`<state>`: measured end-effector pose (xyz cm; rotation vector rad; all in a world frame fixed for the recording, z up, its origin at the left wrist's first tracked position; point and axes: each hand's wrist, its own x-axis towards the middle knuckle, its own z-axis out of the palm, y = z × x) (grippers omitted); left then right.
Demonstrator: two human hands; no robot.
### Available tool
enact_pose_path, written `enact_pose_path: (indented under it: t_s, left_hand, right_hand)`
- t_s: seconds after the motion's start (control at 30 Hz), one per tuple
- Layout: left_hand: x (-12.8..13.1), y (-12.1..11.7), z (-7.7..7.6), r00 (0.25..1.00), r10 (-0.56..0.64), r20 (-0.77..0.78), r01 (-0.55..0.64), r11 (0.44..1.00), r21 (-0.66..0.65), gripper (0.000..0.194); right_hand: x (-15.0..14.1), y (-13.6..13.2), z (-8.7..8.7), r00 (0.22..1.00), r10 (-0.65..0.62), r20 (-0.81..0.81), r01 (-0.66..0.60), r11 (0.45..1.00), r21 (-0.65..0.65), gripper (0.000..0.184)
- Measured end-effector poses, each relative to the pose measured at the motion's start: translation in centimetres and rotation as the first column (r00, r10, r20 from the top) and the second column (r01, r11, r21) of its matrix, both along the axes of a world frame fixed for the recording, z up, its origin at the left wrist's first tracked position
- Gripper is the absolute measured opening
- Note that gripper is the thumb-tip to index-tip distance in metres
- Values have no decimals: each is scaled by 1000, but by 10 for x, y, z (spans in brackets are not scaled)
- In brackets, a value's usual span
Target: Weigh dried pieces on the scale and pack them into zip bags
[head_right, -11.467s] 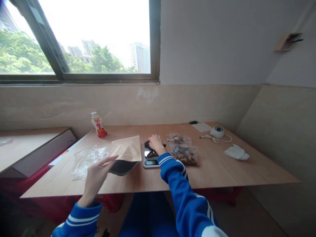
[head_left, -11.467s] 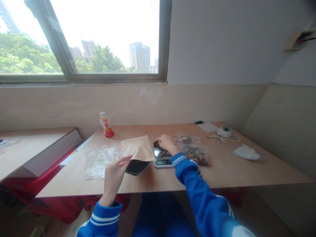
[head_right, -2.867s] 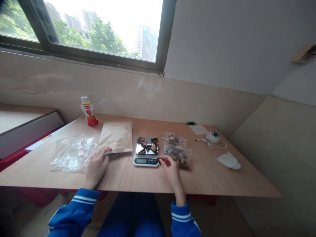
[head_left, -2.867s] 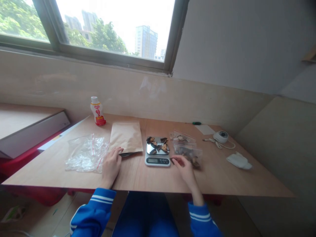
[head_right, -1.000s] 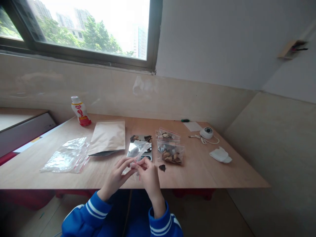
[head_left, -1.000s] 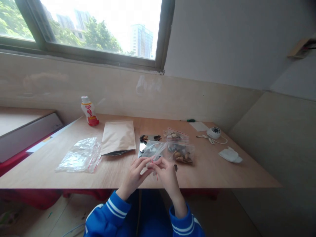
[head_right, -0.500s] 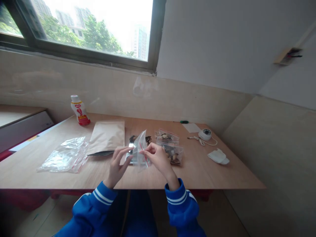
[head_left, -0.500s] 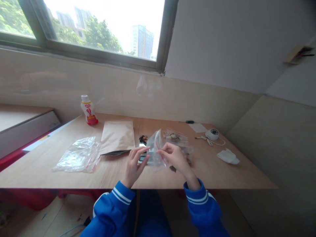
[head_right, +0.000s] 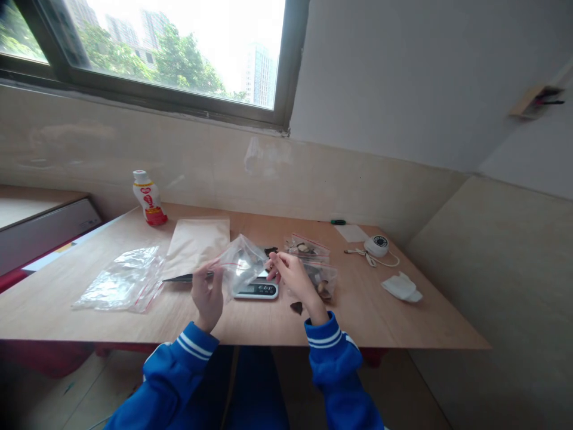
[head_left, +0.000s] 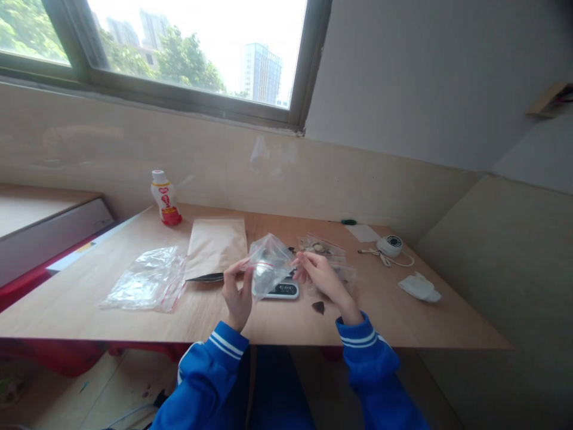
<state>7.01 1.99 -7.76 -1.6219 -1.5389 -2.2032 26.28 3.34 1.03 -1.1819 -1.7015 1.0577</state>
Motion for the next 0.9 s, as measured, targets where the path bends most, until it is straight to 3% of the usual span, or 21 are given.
enact_pose_path:
  t_s: [0.17,0.3,0.4,0.5,0.63,0.77,0.83,0.9]
  left_hand:
    - [-11,13,-21,987,117,108,-111,992,-62,29]
    - [-14,12,-22,986,169,-18,-169,983,-68,28]
    - [-11,10,-16,988,119,-93,-124,991,-50,26]
    - [-7,6,-12,995,-10,-94,5,998,-60,21]
    - [-4,3,-11,990,-128,-64,124,991,-54,21]
    - [-3,1,-11,977,-189,-104,182,981,-67,22]
    - [-2,1,-11,963,-236,-129,230,971,-59,21]
    - [-2,1,-11,949,-283,-139,278,959,-50,21]
  right_hand:
    - [13,26,-34,966,-175,190,129,964,233,34]
    - [8,37,-60,883,-249,397,89,921,380,28]
    - [1,40,-72,846,-274,458,52,896,441,25]
    - [-1,41,-75,836,-289,466,61,893,446,24]
    - [-3,38,-58,905,-268,331,128,913,388,26]
    - [-15,28,-17,943,-322,86,263,878,401,33]
    - [-24,21,2,957,-287,50,236,862,448,35]
    - [-32,15,14,978,-183,96,118,876,467,39]
